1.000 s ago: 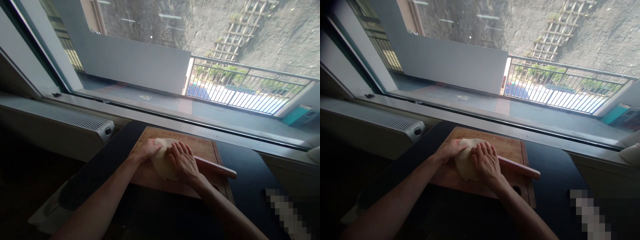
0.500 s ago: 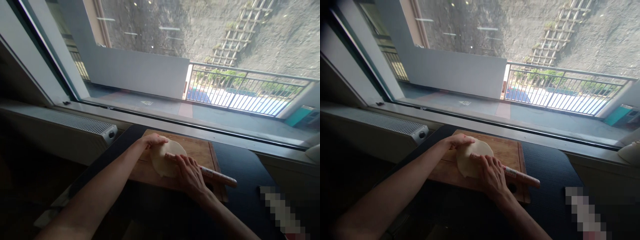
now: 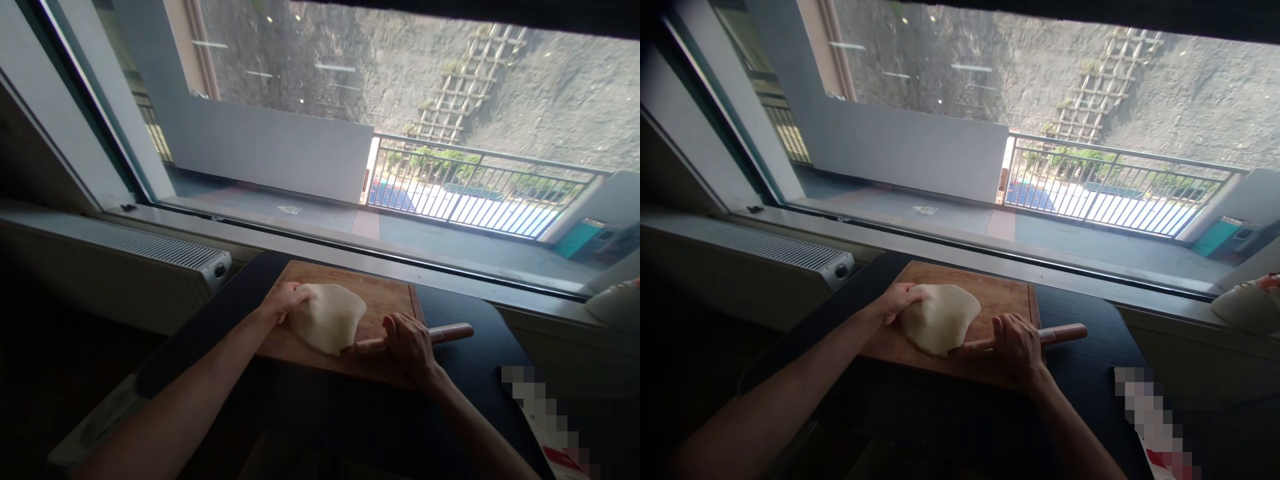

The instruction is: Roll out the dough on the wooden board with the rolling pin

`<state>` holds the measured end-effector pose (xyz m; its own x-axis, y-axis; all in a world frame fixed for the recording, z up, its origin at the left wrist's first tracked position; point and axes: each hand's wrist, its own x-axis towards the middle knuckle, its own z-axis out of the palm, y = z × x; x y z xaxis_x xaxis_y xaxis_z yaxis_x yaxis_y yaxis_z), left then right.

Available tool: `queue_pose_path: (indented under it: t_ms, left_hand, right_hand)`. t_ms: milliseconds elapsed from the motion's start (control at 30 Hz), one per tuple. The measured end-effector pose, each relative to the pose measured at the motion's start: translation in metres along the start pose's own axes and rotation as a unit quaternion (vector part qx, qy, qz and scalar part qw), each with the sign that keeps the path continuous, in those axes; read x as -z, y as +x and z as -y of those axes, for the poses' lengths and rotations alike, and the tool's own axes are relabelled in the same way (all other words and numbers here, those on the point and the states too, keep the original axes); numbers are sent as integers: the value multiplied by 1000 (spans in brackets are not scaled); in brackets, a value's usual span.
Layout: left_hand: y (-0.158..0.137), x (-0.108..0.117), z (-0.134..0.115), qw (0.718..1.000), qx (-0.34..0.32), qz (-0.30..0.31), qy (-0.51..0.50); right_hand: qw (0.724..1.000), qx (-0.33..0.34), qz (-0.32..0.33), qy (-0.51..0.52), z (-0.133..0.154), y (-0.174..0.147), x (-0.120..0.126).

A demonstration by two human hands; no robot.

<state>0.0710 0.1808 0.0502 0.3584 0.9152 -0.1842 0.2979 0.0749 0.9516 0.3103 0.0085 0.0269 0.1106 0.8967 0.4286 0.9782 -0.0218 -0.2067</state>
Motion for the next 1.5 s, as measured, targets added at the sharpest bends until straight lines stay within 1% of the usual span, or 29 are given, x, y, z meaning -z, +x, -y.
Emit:
queue_pose_path:
  t_ms: [67,133,200,233,300,400,433,500,533,600,667,733,800,833,867,900,967,1033,1067,1133,1167,1233,1267,1333,1400,1433,1500]
  left_hand:
    - [4,7,7,1000,21,13,4]
    - [10,8,6,999,35,37,6]
    - [15,6,2,998,30,50,-3]
    - [18,5,1,999,21,45,-12]
    - [22,7,3,1000,1,13,-27]
    - [26,19,12,999,-1,-18,-28]
    - [25,23,14,1000,5,-12,-25]
    - [22,25,12,999,18,30,-23]
    - [19,23,6,998,16,57,-26]
    - [9,11,-12,993,-11,103,-46]
    - [-5,-6,-39,987,-58,124,-88]
    - [-18,-20,-66,974,-92,146,-148]
    - [-27,-27,-84,957,-110,171,-206]
    - [-29,-28,-86,951,-117,181,-224]
    - [-29,-26,-83,948,-122,185,-229]
    - [-26,-23,-76,951,-124,182,-217]
    - [-15,-14,-49,971,-111,155,-143]
    - [-2,-6,-18,991,-63,111,-34]
    - [4,-2,-3,994,-40,106,-7]
    - [13,2,17,994,-11,111,7]
    - [16,3,23,993,-5,118,2]
    - [19,3,26,992,-1,128,-1]
    - [19,2,25,992,1,129,1]
    - [18,1,23,993,4,119,3]
    - [16,0,21,994,3,109,-2]
    - [15,0,20,994,0,108,-6]
    - [13,0,21,993,-10,113,-14]
  right_hand:
    - [999,2,32,0,-1,4,1]
    - [998,-42,34,6,0,19,2]
    - [995,-95,21,13,7,40,0]
    - [994,-109,21,13,12,50,-3]
    - [993,-110,48,0,22,66,-12]
    - [989,-115,93,-26,28,76,-26]
    - [987,-123,95,-29,27,78,-28]
    - [985,-147,83,-23,18,80,-26]
    - [984,-158,75,-11,13,82,-22]
    - [981,-181,57,27,1,85,-8]
    - [977,-199,29,69,-9,87,9]
    - [974,-209,1,89,-16,88,26]
    - [972,-213,-16,93,-22,88,39]
    - [972,-214,-21,92,-24,89,44]
    - [972,-215,-26,88,-25,89,46]
    - [973,-214,-29,80,-24,89,46]
    - [978,-204,-15,51,-19,89,39]
    - [982,-187,27,26,-6,85,23]
    - [983,-173,53,22,3,83,12]
    - [986,-132,99,23,23,81,-11]
    - [988,-109,106,22,32,82,-21]
    - [994,-65,92,6,46,94,-37]
    - [995,-56,77,-5,49,105,-42]
    - [996,-64,59,-23,52,127,-47]
    - [994,-73,70,-29,51,140,-46]
    - [995,-66,76,-27,51,138,-45]
    - [997,-19,76,-20,54,118,-40]
